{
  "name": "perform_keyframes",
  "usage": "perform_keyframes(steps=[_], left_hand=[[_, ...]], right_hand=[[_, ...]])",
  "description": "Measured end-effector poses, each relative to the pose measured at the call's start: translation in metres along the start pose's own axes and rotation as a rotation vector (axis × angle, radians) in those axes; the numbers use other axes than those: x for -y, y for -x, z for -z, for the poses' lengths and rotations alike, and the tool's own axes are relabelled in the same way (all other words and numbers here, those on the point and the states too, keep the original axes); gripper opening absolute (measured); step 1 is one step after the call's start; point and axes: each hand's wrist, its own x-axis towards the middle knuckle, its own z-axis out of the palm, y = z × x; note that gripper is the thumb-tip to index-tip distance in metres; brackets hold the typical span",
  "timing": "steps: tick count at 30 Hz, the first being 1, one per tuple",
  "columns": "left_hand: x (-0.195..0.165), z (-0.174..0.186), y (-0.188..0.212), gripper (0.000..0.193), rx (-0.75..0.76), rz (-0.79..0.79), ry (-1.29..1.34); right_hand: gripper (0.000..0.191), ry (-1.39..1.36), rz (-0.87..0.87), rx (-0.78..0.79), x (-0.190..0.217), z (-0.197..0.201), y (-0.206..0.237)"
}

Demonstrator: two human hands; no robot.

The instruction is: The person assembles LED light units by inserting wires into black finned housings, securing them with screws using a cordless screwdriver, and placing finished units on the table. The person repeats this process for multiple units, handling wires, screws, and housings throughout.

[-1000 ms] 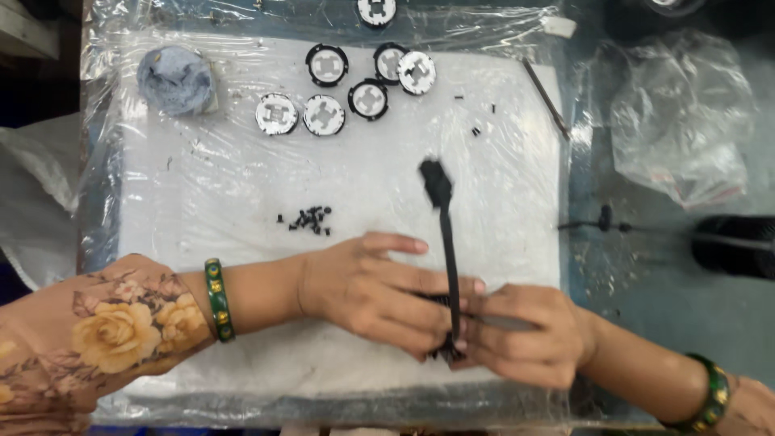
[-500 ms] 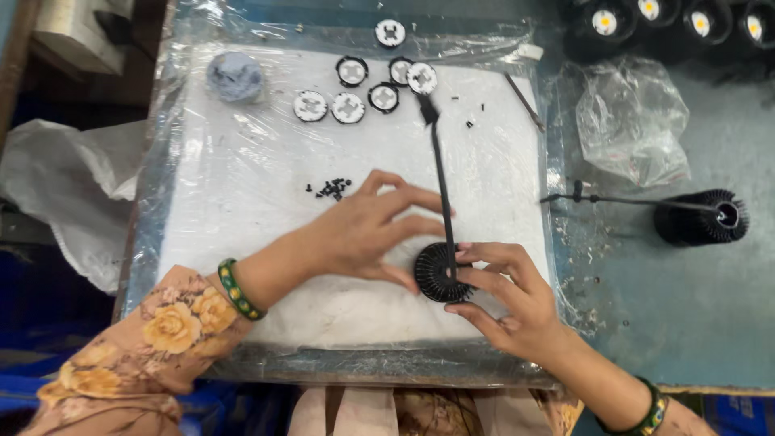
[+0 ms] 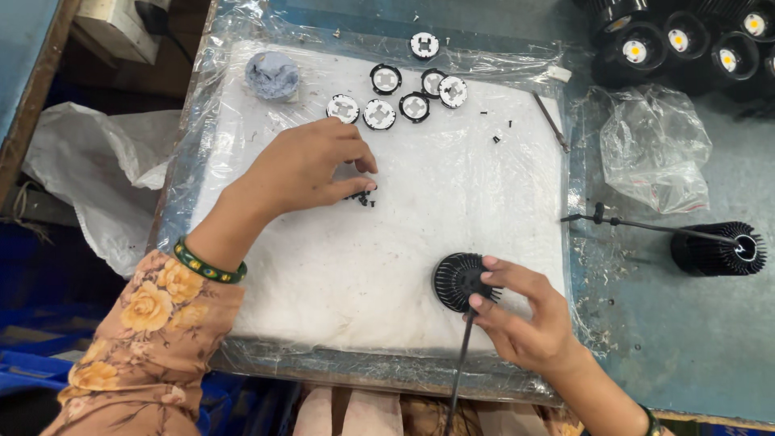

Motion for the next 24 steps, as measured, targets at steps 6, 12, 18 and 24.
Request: perform_keyframes(steps=[6,12,18,24], left_hand=[[-0.007,-0.013,0.000,0.011,-0.084,-0.090,-0.129],[-0.042,-0.039,-0.005,0.010,-0.091,-0.103,0.382],[-0.080,-0.044,-0.001,0.012,0.060,-0.225,0.525],[-0.107,-0.035,-0.005,0.011,0.060,-0.342,0.332]], right_hand=[[0.090,-0.193,-0.329,0.005,0.003,0.004,-0.009],[0.082,-0.059,-0.345,0.124,0.010,0.006,-0.024],[0.084,-0.069,-0.373,0.126,0.012,0.003,-0.025],[0.083,-0.072,-0.344,0.110,0.010,-0.002,-0.022]])
